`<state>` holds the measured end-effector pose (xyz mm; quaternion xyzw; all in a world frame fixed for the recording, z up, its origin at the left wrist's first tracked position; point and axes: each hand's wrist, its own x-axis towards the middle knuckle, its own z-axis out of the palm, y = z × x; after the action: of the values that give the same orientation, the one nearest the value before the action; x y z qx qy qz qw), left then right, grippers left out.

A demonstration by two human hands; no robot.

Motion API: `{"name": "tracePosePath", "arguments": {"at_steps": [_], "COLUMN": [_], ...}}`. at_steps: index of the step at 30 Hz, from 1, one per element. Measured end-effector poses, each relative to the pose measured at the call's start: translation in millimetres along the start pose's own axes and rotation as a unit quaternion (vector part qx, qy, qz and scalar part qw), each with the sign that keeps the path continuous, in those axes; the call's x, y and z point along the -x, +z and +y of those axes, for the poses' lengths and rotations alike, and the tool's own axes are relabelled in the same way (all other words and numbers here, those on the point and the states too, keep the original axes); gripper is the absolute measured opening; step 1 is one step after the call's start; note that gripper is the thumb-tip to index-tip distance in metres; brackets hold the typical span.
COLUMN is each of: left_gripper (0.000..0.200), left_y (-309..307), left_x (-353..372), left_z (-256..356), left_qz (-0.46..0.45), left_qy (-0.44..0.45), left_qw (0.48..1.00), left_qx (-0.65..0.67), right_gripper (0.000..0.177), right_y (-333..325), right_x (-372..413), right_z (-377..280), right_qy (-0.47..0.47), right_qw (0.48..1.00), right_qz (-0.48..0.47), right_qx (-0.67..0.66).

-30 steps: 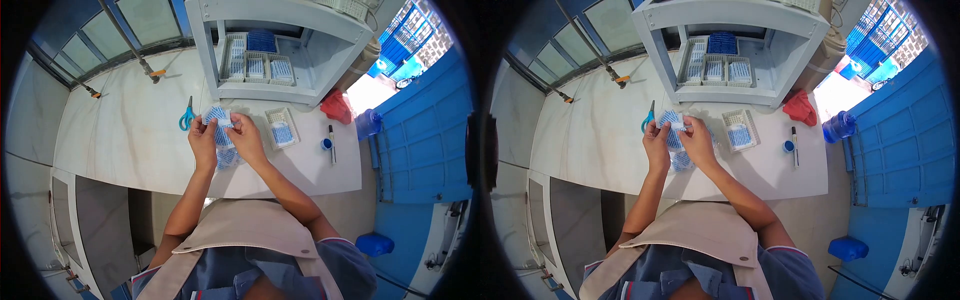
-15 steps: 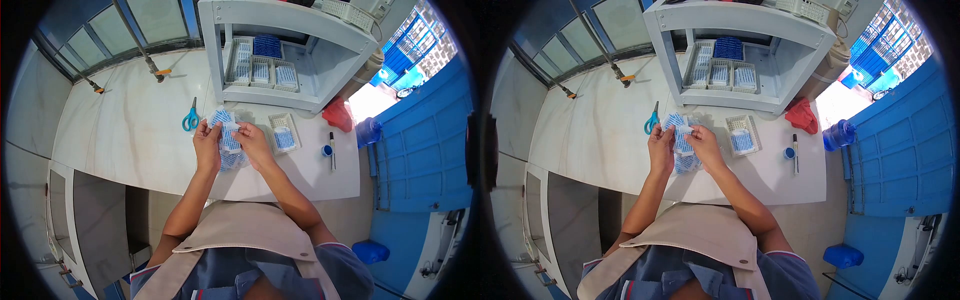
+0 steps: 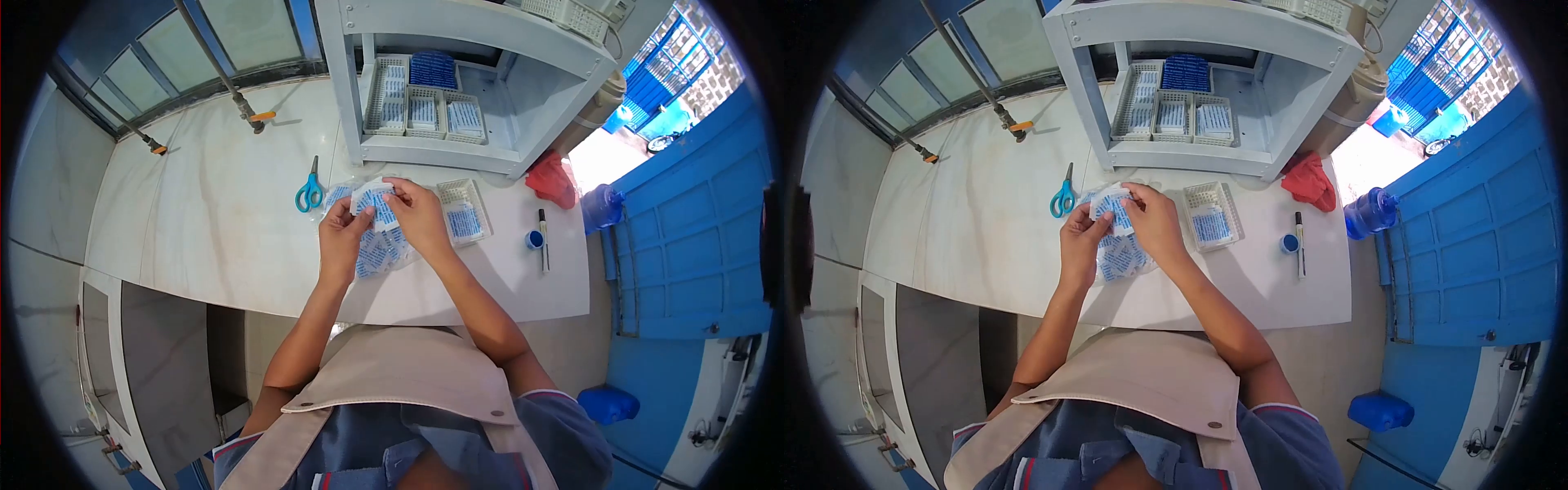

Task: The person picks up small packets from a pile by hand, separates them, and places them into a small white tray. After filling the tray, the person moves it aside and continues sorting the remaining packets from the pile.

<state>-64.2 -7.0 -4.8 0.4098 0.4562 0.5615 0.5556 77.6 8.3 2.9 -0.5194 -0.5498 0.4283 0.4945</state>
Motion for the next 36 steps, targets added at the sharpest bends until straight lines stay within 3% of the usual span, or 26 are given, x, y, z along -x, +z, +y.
{"name": "tracePosePath", "arguments": {"at_steps": [5, 10, 13, 17, 19, 22, 24, 26, 28, 32, 34, 35, 36], "left_gripper": [0.021, 0.022, 0.022, 0.022, 0.023, 0.025, 0.026, 0.026, 0.026, 0.025, 0.018, 0.018, 0.016], "left_y": [-3.5, -2.0, -1.0, -0.2, -6.9, 0.4, 20.2, 46.6, 68.4, 105.2, 115.5, 117.0, 115.4], "left_x": [-0.8, 0.0, 0.2, 0.1, -6.5, -17.2, -23.3, -30.5, -41.0, -53.1, -51.4, -49.3, -45.8], "left_z": [-2.3, 4.1, 5.5, 12.3, 12.1, 14.7, 16.8, 14.6, -2.9, -49.1, -54.3, -55.5, -56.1], "left_qz": [-0.030, -0.034, -0.048, -0.063, -0.075, -0.117, -0.164, -0.194, -0.260, -0.306, -0.290, -0.297, -0.276], "left_qy": [-0.033, -0.043, -0.040, -0.050, -0.076, -0.108, -0.067, -0.048, 0.037, 0.037, 0.128, 0.130, 0.192], "left_qw": [0.998, 0.998, 0.998, 0.996, 0.994, 0.987, 0.970, 0.966, 0.930, 0.921, 0.848, 0.845, 0.805], "left_qx": [0.046, 0.016, -0.023, -0.038, -0.012, -0.021, -0.165, -0.162, -0.259, -0.238, -0.425, -0.426, -0.489], "right_gripper": [0.025, 0.025, 0.027, 0.030, 0.029, 0.028, 0.027, 0.026, 0.026, 0.027, 0.028, 0.028, 0.028], "right_y": [11.3, 7.9, 12.7, 5.5, -3.7, -31.5, -59.9, -90.2, -118.5, -150.7, -152.8, -152.7, -150.0], "right_x": [-2.1, -1.5, 1.6, 0.7, -0.3, -1.2, -3.5, 2.4, 11.5, 21.5, 24.5, 25.3, 25.8], "right_z": [18.4, 10.0, 11.4, 8.7, 5.6, 1.5, 12.6, 9.9, 9.1, 39.5, 56.9, 64.9, 68.7], "right_qy": [-0.064, 0.042, -0.006, 0.011, 0.055, 0.113, 0.091, 0.060, 0.056, 0.079, 0.050, 0.050, 0.039], "right_qw": [0.997, 0.999, 0.997, 0.999, 0.984, 0.976, 0.979, 0.984, 0.986, 0.986, 0.987, 0.986, 0.989], "right_qz": [0.032, -0.009, 0.025, 0.025, -0.017, -0.044, -0.006, 0.049, 0.077, 0.134, 0.141, 0.148, 0.144], "right_qx": [-0.006, -0.020, -0.074, -0.041, -0.170, -0.183, -0.181, -0.158, -0.138, -0.062, -0.052, -0.054, -0.023]}}
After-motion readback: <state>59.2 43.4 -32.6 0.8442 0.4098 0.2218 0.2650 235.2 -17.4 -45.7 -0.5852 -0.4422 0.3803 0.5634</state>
